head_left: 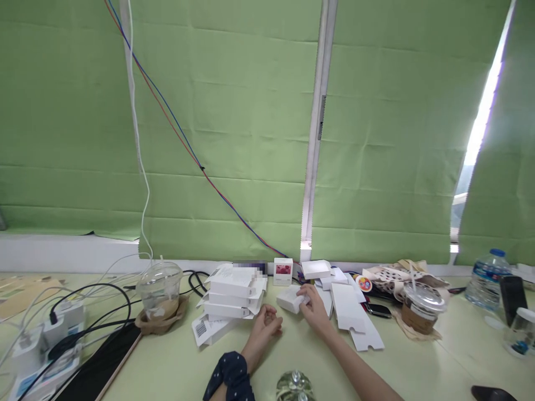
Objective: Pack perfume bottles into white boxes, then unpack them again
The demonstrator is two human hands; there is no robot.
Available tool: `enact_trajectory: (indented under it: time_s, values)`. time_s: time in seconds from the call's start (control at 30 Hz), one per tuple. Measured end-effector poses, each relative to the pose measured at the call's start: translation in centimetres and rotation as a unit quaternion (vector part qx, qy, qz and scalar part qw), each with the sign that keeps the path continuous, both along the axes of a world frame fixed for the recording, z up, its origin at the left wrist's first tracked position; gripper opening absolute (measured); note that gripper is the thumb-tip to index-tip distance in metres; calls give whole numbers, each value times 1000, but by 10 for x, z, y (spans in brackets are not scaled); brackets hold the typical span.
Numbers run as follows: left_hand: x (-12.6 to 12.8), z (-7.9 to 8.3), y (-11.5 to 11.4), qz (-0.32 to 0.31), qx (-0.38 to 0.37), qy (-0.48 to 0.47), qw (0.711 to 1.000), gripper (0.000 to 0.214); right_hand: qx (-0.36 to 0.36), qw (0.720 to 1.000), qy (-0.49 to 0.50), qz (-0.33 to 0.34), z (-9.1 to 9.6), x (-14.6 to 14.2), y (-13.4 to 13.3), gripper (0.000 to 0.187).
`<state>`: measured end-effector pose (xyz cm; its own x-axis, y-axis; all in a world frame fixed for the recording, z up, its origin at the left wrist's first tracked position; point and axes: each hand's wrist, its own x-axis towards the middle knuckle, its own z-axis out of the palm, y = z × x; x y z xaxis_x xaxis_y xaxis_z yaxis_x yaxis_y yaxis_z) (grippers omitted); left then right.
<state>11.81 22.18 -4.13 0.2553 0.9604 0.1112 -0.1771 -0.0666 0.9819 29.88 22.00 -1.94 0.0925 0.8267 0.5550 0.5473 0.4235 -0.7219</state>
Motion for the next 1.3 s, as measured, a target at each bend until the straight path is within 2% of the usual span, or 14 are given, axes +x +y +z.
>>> enact_trajectory:
  time_s: [0.1, 0.27, 0.37, 0.43, 0.53, 0.73, 0.93, 1.0, 1.1, 1.17, 1.23, 1.3]
  values:
    - [4, -7, 0, 13, 39, 40, 998, 37, -2, 999, 42, 25, -4, 10, -23, 6]
    - [5, -6, -5, 15, 99, 106, 989, 85, -35, 990, 113, 78, -15, 16, -48, 13]
    - [4, 3, -11, -11, 132, 121, 984, 103, -67, 956, 235, 164, -23, 15, -56, 35]
    - [4, 7, -15, -38, 138, 127, 982, 101, -85, 931, 294, 199, -28, 16, -59, 54]
    - [5, 10, -18, -66, 136, 134, 979, 86, -112, 915, 325, 212, -31, 19, -58, 65]
    - [6, 11, -20, -70, 133, 131, 980, 85, -138, 892, 374, 212, -31, 25, -55, 62]
    - [3, 15, -20, -92, 118, 120, 981, 84, -158, 864, 426, 220, -23, 26, -65, 50]
    - [2, 15, -20, -103, 114, 111, 982, 85, -157, 875, 410, 205, -20, 27, -67, 48]
    - [1, 15, -19, -108, 112, 97, 983, 85, -109, 940, 300, 121, -15, 29, -67, 42]
    - [1, 14, -18, -106, 111, 90, 984, 85, -72, 971, 223, 45, -14, 29, -66, 34]
    - [1, 14, -17, -102, 109, 86, 985, 84, -60, 981, 185, 5, -14, 28, -65, 27]
    - [1, 15, -17, -93, 106, 85, 986, 85, -68, 983, 172, -6, -17, 26, -64, 28]
